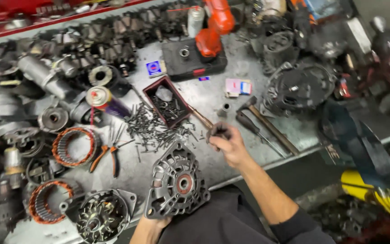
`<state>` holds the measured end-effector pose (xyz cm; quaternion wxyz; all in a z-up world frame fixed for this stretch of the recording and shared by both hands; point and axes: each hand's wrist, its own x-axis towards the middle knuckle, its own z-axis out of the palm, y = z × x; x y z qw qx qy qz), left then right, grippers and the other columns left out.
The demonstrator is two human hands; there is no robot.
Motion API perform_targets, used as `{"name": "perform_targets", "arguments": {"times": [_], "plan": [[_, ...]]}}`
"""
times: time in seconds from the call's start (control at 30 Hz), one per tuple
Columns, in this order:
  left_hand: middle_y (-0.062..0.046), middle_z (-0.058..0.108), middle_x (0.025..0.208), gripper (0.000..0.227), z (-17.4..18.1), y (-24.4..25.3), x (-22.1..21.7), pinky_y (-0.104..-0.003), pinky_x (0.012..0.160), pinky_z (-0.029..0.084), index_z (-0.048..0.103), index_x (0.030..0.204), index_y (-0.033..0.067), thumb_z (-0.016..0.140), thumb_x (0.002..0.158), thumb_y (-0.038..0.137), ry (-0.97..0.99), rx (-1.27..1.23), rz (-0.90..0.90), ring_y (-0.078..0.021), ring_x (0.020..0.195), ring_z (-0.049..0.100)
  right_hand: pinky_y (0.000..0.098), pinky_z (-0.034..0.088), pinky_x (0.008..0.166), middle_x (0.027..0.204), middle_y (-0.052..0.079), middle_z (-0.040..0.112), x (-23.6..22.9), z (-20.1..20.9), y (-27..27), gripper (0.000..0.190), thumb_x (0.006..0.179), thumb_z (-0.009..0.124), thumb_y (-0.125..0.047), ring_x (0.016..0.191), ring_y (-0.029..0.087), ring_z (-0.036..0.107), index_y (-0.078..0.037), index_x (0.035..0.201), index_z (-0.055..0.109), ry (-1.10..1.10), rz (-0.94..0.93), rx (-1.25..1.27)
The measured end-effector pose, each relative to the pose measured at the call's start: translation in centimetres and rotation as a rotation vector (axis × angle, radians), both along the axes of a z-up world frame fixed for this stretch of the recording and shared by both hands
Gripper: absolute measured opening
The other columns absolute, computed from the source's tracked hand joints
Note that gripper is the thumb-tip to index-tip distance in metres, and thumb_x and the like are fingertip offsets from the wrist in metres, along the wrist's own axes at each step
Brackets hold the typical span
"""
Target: The person wipes a metal component with a cloth, then places it into an alternator housing. They insert several screws by hand and use a cordless drill to tighten them. The person continues to insert and tighten additional screws into the alternator housing using both the drill and a manual screwdriver.
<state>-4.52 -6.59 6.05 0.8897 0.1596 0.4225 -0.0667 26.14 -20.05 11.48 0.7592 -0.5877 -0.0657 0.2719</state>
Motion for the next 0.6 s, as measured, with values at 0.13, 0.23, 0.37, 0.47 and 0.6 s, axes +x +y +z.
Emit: {"name": "perform_targets", "arguments": {"times": [0.13, 0.23, 0.37, 0.47, 0.6], "plan": [[-0.015, 0.071, 0.117, 0.046, 1.8, -3.2, -3.3, -0.048, 0.081, 0.060, 0.065, 0.129, 0.0065, 0.061, 0.095, 0.039, 0.017, -0.034, -0.081, -0.0312, 0.098, 0.070, 0.0257, 0.047, 0.061, 0.093, 0.009, 0.069, -3.5, 1.7, -3.7, 0.019, 0.084, 0.072, -0.003, 0.073, 0.012, 0.060, -0.002, 0.099, 0.061, -0.012, -0.063, 0.043], [-0.015, 0.071, 0.117, 0.046, 3.2, -4.8, -5.6, -0.048, 0.082, 0.060, 0.065, 0.129, 0.0065, 0.061, 0.095, 0.038, 0.045, -0.059, -0.114, -0.0308, 0.099, 0.070, 0.0269, 0.055, 0.073, 0.098, 0.008, 0.070, -6.2, 3.8, -4.8, 0.028, 0.084, 0.076, -0.004, 0.085, 0.014, 0.067, -0.004, 0.106, 0.058, -0.288, -0.127, -0.034], [-0.014, 0.071, 0.118, 0.046, 2.7, -6.3, -5.0, -0.047, 0.083, 0.059, 0.065, 0.128, 0.0064, 0.061, 0.095, 0.038, 0.028, -0.097, -0.181, -0.0303, 0.099, 0.070, 0.0283, 0.061, 0.077, 0.094, 0.007, 0.072, -7.4, 6.8, -5.4, 0.032, 0.079, 0.082, -0.005, 0.086, 0.016, 0.074, -0.006, 0.101, 0.060, -0.765, -0.171, -0.225], [-0.014, 0.072, 0.118, 0.045, -0.6, -7.3, -0.3, -0.047, 0.084, 0.059, 0.065, 0.128, 0.0064, 0.061, 0.095, 0.037, -0.041, -0.135, -0.288, -0.0300, 0.100, 0.070, 0.0307, 0.061, 0.075, 0.091, 0.008, 0.073, -7.5, 8.8, -5.8, 0.026, 0.075, 0.084, -0.006, 0.083, 0.019, 0.074, -0.007, 0.093, 0.065, -0.963, -0.146, -0.382], [-0.014, 0.072, 0.119, 0.045, -15.0, -2.1, 12.6, -0.046, 0.085, 0.059, 0.065, 0.128, 0.0063, 0.061, 0.095, 0.037, -0.150, -0.227, -0.574, -0.0295, 0.100, 0.070, 0.0361, 0.059, 0.073, 0.091, 0.009, 0.073, -9.0, 8.8, -7.6, 0.026, 0.079, 0.088, -0.013, 0.082, 0.026, 0.073, -0.006, 0.096, 0.070, -1.039, -0.137, -0.533]]}}
